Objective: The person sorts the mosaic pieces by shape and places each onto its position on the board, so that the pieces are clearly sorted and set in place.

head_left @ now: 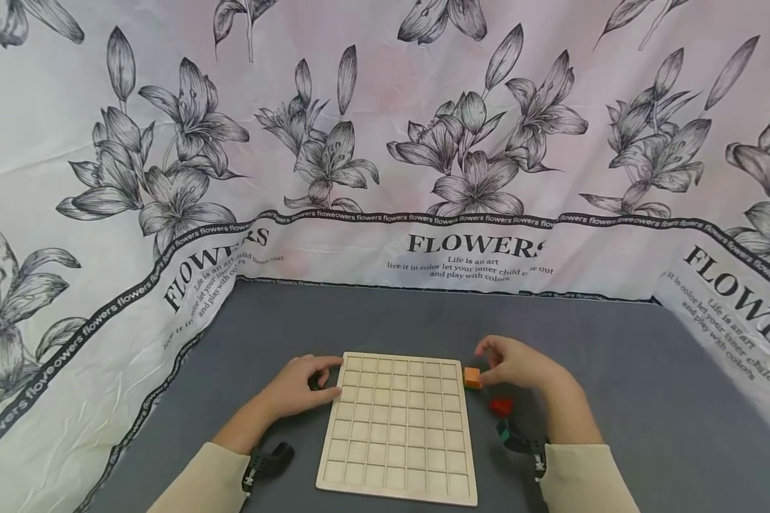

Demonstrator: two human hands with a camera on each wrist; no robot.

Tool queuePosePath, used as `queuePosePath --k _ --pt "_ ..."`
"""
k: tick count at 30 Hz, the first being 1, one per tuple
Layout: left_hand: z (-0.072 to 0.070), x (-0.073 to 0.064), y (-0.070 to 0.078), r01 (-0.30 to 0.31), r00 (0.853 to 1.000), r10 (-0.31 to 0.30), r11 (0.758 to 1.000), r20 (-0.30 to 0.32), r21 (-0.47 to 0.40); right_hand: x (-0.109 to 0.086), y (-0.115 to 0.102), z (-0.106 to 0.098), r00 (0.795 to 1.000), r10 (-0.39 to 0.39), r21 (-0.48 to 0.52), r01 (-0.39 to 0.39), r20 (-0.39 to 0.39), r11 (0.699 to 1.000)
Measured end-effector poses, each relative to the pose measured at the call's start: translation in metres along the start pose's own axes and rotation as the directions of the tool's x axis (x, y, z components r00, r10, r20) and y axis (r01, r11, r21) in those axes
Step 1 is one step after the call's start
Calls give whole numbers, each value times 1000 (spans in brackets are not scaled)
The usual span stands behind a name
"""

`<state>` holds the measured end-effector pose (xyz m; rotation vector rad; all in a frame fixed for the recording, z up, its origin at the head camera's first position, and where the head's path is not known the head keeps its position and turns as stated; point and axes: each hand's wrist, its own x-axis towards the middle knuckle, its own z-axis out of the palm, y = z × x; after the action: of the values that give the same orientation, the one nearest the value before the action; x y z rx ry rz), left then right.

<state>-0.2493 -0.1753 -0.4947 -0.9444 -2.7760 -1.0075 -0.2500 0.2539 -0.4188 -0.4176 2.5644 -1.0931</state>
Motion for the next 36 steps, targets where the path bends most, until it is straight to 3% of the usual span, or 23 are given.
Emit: queuePosePath --k 5,18,26,32,36 --pt "1 0 -5 -16 1000 14 998 28 61 1 3 1 1000 13 -12 -13 19 1000" --pt "-5 3 -3 -18 1000 18 999 9 34 9 4 2 1000 -5 -60 7 29 998" --pt "-1 5 -6 -30 999 31 999 -10 45 2 -13 -6 994 -13 -161 -5 -111 987" --pt "0 8 -6 -6 1000 5 999 9 48 -3 -35 -9 962 -48 -243 -19 -268 970" --pt "-1 5 -6 7 1000 -7 1000 5 25 0 -48 -1 952 -83 -301 -11 -296 953"
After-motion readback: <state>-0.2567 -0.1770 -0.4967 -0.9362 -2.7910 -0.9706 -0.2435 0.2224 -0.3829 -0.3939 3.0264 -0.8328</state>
